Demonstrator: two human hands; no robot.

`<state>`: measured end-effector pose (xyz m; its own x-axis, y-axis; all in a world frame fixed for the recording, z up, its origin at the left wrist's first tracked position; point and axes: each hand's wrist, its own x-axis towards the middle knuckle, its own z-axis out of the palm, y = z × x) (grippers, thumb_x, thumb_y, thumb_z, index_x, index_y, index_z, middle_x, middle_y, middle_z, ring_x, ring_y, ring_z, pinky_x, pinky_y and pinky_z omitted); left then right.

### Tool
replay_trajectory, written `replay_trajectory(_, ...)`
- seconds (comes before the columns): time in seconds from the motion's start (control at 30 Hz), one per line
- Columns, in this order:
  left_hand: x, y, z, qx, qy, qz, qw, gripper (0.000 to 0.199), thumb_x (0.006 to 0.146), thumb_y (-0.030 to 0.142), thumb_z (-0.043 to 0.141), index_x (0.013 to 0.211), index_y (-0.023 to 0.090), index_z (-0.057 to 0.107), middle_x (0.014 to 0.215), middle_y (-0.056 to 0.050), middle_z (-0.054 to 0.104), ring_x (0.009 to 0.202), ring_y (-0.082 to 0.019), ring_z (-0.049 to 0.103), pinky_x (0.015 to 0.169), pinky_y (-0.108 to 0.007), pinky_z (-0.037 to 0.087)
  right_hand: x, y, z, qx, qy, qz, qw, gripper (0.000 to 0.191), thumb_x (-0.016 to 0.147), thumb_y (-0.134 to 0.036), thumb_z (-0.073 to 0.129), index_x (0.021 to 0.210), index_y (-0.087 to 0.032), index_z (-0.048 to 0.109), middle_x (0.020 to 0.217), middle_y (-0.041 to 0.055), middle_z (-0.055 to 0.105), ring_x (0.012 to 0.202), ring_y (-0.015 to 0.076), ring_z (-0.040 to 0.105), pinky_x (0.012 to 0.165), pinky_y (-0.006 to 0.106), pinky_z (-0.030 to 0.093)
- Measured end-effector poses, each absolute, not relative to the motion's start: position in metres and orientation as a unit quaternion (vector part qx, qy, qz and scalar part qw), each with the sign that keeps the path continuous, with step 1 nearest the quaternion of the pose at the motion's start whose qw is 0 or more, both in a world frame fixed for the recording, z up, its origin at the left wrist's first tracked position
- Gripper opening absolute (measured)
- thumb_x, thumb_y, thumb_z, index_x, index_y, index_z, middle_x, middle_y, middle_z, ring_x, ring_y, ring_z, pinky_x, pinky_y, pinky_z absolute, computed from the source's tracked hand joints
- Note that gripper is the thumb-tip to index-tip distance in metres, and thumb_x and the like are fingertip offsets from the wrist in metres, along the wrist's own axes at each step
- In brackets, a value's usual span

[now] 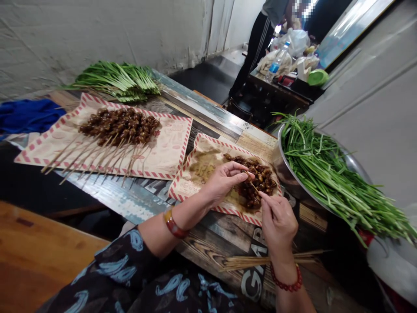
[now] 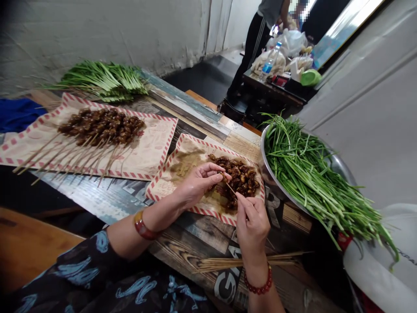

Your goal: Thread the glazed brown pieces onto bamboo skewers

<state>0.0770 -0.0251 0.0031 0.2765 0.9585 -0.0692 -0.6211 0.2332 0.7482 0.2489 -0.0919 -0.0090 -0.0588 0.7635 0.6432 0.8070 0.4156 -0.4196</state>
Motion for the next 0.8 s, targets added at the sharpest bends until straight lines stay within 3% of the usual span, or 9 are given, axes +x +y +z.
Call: replay_trajectory(0.8, 0.0804, -0.0249, -0.0011, 0.294, 0.268, 0.555, 0.731, 0.026, 0.066, 0.025, 0.082, 0.084, 0.013, 0.066, 0.082, -0.007, 0.075, 0.079, -0.014, 0.068, 0.081, -0.026, 0.045, 0.2454, -0.0919, -0.0137, -0.546, -0.723, -0.039, 0.421, 0.022, 0.092, -0.016, 0.057, 0.104, -0.024, 0.073, 0.077, 0.0017, 0.060, 0.068, 0.0128, 0.059, 0.064, 0.027, 0.050)
